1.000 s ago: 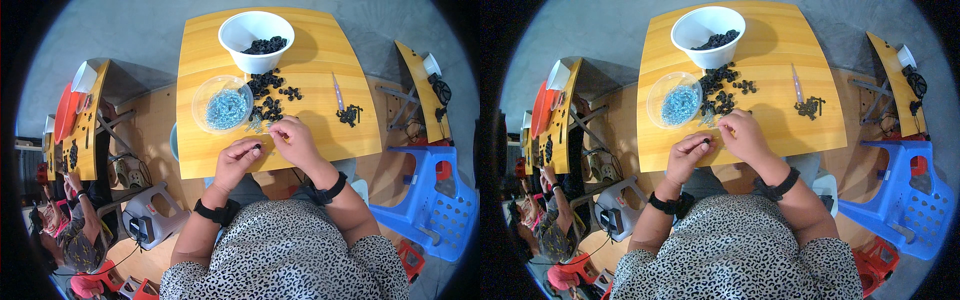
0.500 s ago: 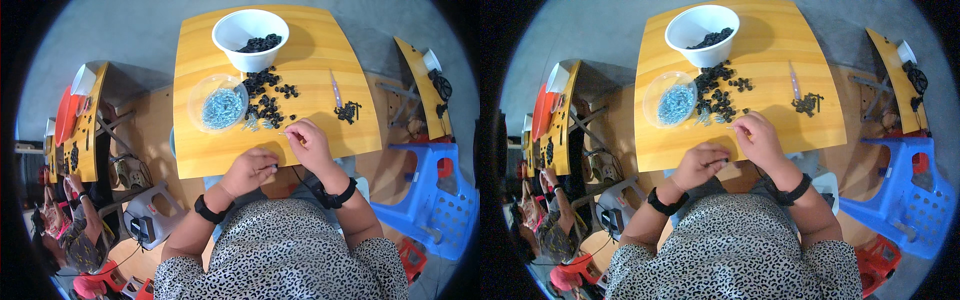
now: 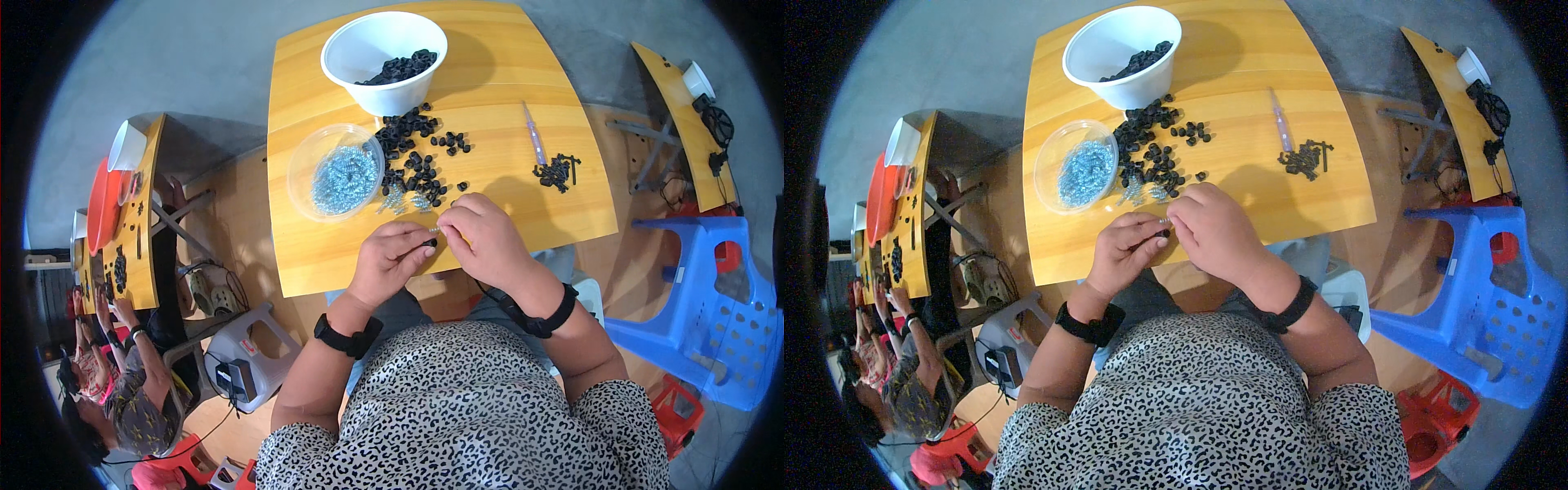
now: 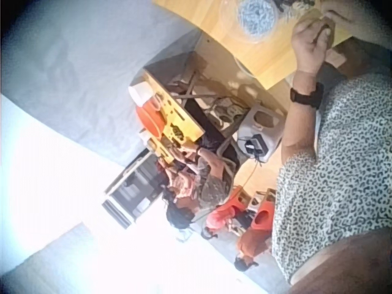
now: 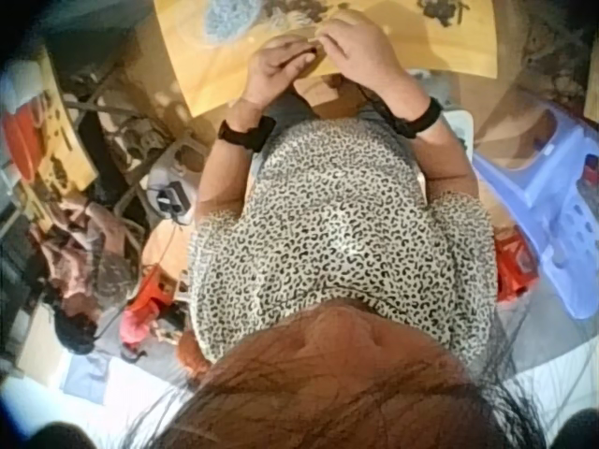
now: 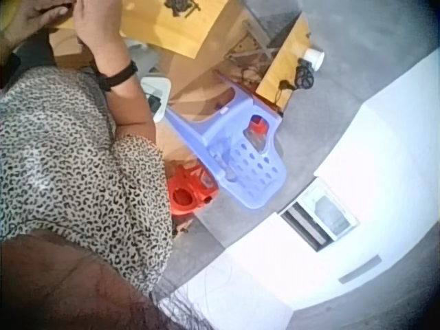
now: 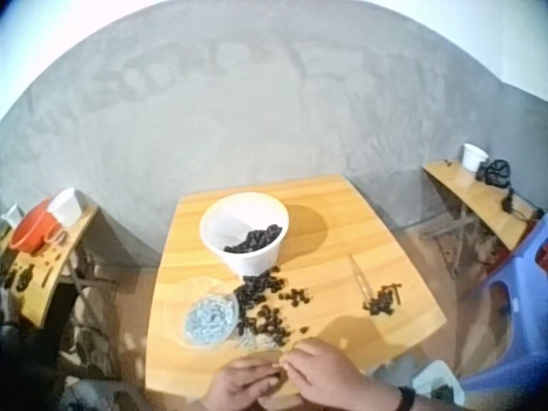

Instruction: Assembling small black plastic components by hand.

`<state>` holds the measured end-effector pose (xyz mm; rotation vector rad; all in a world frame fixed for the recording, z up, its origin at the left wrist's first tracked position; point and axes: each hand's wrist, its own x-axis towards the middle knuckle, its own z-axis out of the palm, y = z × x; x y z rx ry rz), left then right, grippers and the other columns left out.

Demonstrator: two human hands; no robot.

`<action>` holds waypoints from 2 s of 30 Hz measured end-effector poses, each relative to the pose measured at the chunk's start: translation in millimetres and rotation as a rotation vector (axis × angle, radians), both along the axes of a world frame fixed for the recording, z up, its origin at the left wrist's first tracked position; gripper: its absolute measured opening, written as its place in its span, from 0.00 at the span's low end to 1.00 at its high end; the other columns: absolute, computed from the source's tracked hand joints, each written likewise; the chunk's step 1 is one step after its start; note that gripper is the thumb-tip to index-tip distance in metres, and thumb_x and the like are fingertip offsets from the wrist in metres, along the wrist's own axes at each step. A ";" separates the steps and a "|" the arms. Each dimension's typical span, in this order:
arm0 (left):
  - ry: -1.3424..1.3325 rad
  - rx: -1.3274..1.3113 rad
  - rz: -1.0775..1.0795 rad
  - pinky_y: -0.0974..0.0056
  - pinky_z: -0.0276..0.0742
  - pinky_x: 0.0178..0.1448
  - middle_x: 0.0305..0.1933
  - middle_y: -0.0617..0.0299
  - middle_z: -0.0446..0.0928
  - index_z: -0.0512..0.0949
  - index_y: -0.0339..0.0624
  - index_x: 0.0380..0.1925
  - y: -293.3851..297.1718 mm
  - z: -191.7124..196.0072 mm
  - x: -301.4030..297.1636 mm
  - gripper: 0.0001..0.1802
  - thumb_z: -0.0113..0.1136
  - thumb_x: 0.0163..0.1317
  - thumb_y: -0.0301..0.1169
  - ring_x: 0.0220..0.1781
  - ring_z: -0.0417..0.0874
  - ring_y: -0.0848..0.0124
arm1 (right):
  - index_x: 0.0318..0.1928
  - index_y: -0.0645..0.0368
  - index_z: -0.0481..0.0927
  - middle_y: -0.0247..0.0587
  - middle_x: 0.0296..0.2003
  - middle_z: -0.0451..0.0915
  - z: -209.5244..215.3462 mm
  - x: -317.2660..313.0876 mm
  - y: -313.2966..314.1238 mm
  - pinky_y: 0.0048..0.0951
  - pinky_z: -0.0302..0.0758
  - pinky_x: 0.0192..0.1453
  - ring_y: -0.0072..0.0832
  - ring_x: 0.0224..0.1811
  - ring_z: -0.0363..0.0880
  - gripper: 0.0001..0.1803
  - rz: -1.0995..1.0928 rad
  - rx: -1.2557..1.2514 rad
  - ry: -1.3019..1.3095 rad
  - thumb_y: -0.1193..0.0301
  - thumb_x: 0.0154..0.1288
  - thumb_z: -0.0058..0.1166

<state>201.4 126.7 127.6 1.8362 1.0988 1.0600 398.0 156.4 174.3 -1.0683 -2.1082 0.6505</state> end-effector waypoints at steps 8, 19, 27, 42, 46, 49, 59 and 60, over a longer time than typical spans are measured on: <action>-0.050 0.025 0.011 0.62 0.78 0.46 0.40 0.54 0.82 0.84 0.38 0.39 0.9 -3.4 -2.3 0.10 0.69 0.56 0.26 0.40 0.82 0.61 | 0.30 0.61 0.75 0.44 0.30 0.70 10.1 -5.2 -2.3 0.41 0.72 0.44 0.44 0.38 0.72 0.03 0.092 0.104 -0.205 0.75 0.55 0.53; -0.063 0.026 0.017 0.62 0.78 0.45 0.37 0.54 0.82 0.83 0.36 0.38 2.3 -4.3 -3.6 0.10 0.69 0.56 0.26 0.40 0.82 0.60 | 0.28 0.60 0.73 0.43 0.30 0.70 16.9 -8.2 -4.5 0.41 0.71 0.43 0.42 0.38 0.72 0.04 0.107 0.163 -0.277 0.75 0.52 0.55; -0.065 -0.003 0.013 0.62 0.79 0.42 0.35 0.54 0.82 0.84 0.37 0.38 2.6 -5.8 -3.5 0.10 0.70 0.56 0.27 0.37 0.82 0.61 | 0.28 0.60 0.73 0.43 0.30 0.71 16.0 -7.7 -7.0 0.41 0.72 0.43 0.42 0.38 0.73 0.04 0.123 0.129 -0.299 0.75 0.52 0.55; -0.153 -0.050 0.035 0.63 0.77 0.42 0.32 0.55 0.81 0.84 0.37 0.39 1.7 -3.4 -7.6 0.09 0.67 0.59 0.28 0.35 0.81 0.63 | 0.34 0.62 0.79 0.45 0.30 0.77 1.5 -19.2 -8.9 0.36 0.75 0.35 0.40 0.32 0.79 0.03 -0.062 -0.344 0.124 0.76 0.61 0.57; -0.177 -0.063 0.040 0.63 0.77 0.42 0.33 0.55 0.81 0.84 0.36 0.39 1.6 -2.9 -7.1 0.09 0.67 0.59 0.28 0.35 0.81 0.63 | 0.34 0.62 0.80 0.43 0.29 0.77 0.1 -20.8 -9.1 0.32 0.75 0.33 0.36 0.29 0.79 0.03 -0.078 -0.344 0.167 0.75 0.62 0.58; -0.177 -0.067 0.032 0.64 0.76 0.43 0.33 0.55 0.82 0.84 0.37 0.40 1.4 -3.2 -7.8 0.09 0.66 0.60 0.28 0.36 0.80 0.64 | 0.34 0.63 0.80 0.44 0.29 0.77 -2.8 -19.8 -7.2 0.32 0.75 0.33 0.36 0.29 0.79 0.03 -0.065 -0.314 0.154 0.76 0.62 0.58; -0.227 -0.181 0.006 0.65 0.75 0.47 0.36 0.57 0.83 0.83 0.36 0.43 0.6 10.8 -5.3 0.10 0.64 0.62 0.27 0.40 0.80 0.66 | 0.34 0.62 0.79 0.44 0.30 0.77 -0.2 -19.6 -7.6 0.37 0.75 0.37 0.42 0.33 0.78 0.03 -0.036 -0.105 0.197 0.77 0.58 0.58; -0.256 -0.201 0.026 0.66 0.75 0.47 0.37 0.57 0.83 0.83 0.36 0.43 -1.0 11.6 -3.5 0.11 0.64 0.62 0.27 0.40 0.80 0.67 | 0.34 0.61 0.79 0.44 0.30 0.77 2.2 -19.0 -7.9 0.38 0.75 0.38 0.43 0.34 0.78 0.03 -0.027 0.009 0.144 0.77 0.58 0.58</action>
